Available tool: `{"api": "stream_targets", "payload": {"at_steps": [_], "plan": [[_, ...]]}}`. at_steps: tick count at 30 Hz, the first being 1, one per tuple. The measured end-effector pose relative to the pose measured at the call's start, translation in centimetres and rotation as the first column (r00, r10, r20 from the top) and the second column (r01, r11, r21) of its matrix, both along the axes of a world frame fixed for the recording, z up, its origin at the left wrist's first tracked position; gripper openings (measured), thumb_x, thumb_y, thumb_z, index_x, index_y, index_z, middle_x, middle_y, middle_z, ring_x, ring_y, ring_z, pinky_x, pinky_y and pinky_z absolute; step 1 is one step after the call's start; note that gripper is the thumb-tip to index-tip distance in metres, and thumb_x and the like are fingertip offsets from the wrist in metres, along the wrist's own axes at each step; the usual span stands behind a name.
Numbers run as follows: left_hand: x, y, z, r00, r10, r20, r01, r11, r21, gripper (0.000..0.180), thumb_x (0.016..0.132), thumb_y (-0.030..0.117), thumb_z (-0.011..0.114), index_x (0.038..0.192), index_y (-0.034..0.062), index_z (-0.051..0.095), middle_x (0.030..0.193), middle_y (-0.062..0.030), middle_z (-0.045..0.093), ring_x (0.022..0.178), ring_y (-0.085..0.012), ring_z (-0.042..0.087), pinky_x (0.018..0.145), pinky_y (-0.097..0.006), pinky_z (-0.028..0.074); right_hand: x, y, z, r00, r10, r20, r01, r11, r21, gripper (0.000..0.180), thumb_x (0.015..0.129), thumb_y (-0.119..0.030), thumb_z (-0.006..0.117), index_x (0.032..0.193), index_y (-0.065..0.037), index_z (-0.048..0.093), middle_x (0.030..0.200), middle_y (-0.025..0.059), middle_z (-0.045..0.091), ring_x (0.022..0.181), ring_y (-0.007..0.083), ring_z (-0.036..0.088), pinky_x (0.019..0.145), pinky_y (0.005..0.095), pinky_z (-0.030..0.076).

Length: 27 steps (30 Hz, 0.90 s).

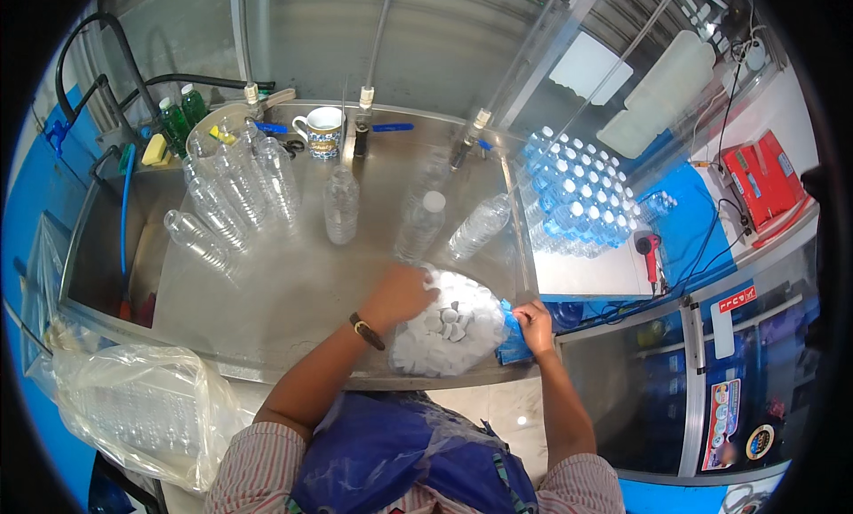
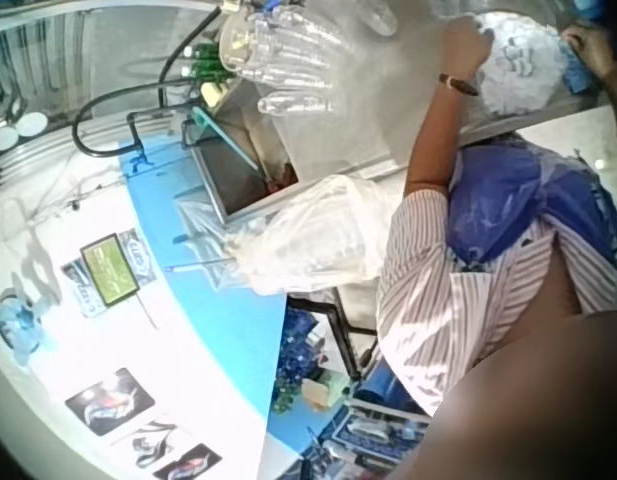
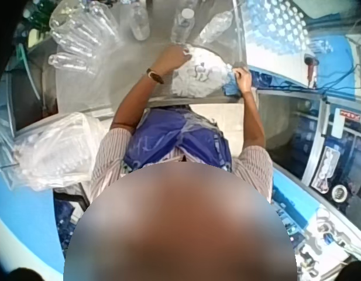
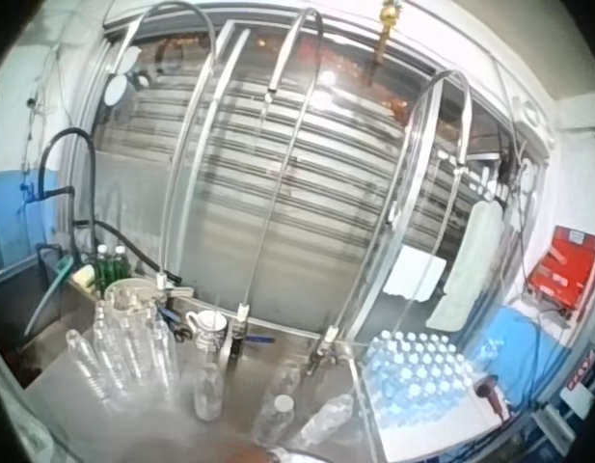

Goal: The person repeatedly picks up empty plastic bottles, fills them with water from a tap, and caps them with white lids. The filled bottles are placed on a nearby surface while empty bottles are drawn from a plastic bag.

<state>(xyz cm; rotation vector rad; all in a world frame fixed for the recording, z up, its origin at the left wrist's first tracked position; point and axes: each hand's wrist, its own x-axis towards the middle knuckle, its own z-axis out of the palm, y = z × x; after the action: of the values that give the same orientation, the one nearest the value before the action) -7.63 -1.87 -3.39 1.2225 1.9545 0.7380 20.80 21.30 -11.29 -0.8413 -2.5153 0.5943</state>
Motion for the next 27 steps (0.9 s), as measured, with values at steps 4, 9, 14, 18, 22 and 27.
{"api": "stream_targets", "payload": {"at_steps": [4,9,14,18,22,27], "plan": [[4.0,0.3,-0.1,0.967,-0.053,0.251,-0.087,0.853,0.515,0.044,0.092,0.029,0.066,0.122,-0.0032,0.061,0.115,-0.0132,0.069,0.099,-0.0287,0.068,0.087,-0.04,0.052,-3.3,-2.8,5.2,0.948,-0.104,-0.299,0.079,0.992,-0.096,0.008,0.084,0.004,0.068,0.088,-0.003,0.069,0.085,0.006,0.058,0.075,0.0141,0.056,0.07,0.0266,0.046],[5.2,2.7,-2.9,0.538,-0.156,0.828,-0.389,0.825,0.409,0.032,0.095,0.02,0.063,0.12,-0.0009,0.062,0.104,-0.005,0.069,0.088,-0.0151,0.067,0.078,-0.03,0.054,-10.5,-9.2,8.9,0.887,0.021,-0.461,-0.197,0.921,-0.337,0.023,0.078,0.003,0.076,0.096,-0.004,0.064,0.09,0.0005,0.052,0.077,0.0097,0.051,0.07,0.0236,0.044],[1.5,1.2,-3.5,0.643,0.061,0.763,-0.496,0.792,0.355,0.025,0.09,0.016,0.071,0.108,-0.0006,0.067,0.095,-0.0029,0.069,0.084,-0.0089,0.064,0.073,-0.024,0.052,-14.5,-10.4,9.0,0.942,-0.022,-0.334,-0.166,0.835,-0.524,0.022,0.081,-0.004,0.077,0.097,-0.004,0.062,0.082,-0.0005,0.059,0.071,0.0087,0.054,0.066,0.0238,0.045],[-0.3,-0.4,-1.7,0.836,0.268,0.479,-0.45,0.834,0.318,0.045,0.083,0.028,0.08,0.114,0.0002,0.065,0.101,-0.0079,0.069,0.087,-0.0136,0.066,0.075,-0.028,0.053,-16.0,-10.3,9.6,0.946,-0.034,-0.323,-0.236,0.612,-0.755,0.015,0.085,-0.006,0.074,0.095,-0.005,0.063,0.074,-0.0026,0.06,0.069,0.0081,0.055,0.064,0.024,0.045],[-1.6,-0.9,-0.4,0.873,0.402,0.275,-0.485,0.664,0.569,0.067,0.077,0.032,0.083,0.13,0.0024,0.053,0.122,-0.0162,0.061,0.104,-0.0241,0.063,0.087,-0.036,0.052,-17.5,-10.0,13.8,0.894,-0.008,-0.449,-0.213,0.872,-0.44,0.006,0.09,-0.006,0.068,0.094,-0.007,0.064,0.078,-0.0017,0.06,0.072,0.0066,0.055,0.064,0.0233,0.043],[-5.2,1.9,1.0,0.876,0.458,-0.153,-0.123,0.518,0.846,0.084,0.073,0.025,0.083,0.142,0.0043,0.041,0.136,-0.0193,0.052,0.123,-0.0336,0.053,0.1,-0.042,0.045,-21.4,-9.0,19.0,0.88,0.436,-0.191,-0.398,0.894,0.205,0.02,0.086,-0.006,0.068,0.105,-0.005,0.062,0.089,0.0093,0.06,0.071,0.0235,0.06,0.066,0.0364,0.047]]}}
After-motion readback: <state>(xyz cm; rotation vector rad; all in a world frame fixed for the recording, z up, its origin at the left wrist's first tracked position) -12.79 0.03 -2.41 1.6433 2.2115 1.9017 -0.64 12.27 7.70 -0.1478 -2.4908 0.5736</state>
